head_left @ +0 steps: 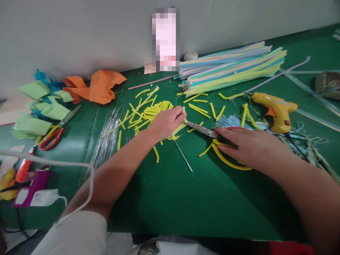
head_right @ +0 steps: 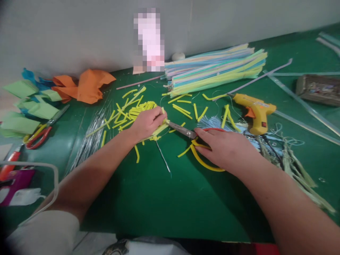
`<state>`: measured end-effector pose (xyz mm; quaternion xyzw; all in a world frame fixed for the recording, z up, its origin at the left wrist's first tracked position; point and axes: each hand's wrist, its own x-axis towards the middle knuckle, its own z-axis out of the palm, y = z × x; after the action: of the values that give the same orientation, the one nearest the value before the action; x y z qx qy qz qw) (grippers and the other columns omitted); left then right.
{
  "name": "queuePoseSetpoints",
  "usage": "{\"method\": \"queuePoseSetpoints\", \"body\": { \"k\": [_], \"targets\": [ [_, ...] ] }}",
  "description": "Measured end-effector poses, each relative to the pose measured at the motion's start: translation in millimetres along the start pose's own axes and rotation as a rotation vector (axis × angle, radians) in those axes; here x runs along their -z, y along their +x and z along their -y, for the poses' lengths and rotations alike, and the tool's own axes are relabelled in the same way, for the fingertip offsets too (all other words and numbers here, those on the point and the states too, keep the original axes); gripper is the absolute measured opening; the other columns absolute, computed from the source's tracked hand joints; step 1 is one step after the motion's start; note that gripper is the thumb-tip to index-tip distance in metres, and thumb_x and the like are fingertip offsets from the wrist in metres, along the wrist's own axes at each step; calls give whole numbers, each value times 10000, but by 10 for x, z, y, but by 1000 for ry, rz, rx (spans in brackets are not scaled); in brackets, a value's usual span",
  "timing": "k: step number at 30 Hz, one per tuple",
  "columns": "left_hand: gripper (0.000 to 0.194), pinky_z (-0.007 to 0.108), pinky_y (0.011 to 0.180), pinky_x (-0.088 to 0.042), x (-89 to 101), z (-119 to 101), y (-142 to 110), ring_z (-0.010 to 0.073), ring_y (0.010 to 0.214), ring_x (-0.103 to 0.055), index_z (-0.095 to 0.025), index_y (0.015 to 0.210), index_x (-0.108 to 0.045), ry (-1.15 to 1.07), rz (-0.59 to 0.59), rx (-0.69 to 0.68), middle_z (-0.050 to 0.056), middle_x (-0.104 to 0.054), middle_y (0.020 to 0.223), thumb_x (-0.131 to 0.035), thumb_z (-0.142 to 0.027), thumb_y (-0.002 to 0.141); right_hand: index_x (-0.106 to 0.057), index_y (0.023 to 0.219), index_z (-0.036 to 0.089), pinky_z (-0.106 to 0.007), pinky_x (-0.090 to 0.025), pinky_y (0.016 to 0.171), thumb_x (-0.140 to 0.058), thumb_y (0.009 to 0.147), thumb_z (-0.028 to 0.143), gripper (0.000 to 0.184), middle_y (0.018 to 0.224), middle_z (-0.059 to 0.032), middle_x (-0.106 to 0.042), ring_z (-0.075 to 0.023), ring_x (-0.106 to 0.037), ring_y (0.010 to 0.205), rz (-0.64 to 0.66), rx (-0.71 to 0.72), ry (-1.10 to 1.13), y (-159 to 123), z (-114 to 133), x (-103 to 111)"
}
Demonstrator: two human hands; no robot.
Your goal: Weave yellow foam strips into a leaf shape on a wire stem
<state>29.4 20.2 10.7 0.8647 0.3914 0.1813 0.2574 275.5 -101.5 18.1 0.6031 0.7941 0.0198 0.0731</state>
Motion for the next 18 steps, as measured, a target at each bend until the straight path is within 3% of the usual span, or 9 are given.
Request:
{"method": "queuePoseSetpoints", "body": {
  "k": [18],
  "targets": [
    [279,269,556,-385,-39,32,12,112,531,-523,-217,736,-412,-84,-56,21,-13,-579,619,-419,-358,977,-613,1263,262,-340,-455,570,-408,918,458,447,1170,-84,-732,-278,-714,809,1,-21,2,-3,25,13]
  ]
}}
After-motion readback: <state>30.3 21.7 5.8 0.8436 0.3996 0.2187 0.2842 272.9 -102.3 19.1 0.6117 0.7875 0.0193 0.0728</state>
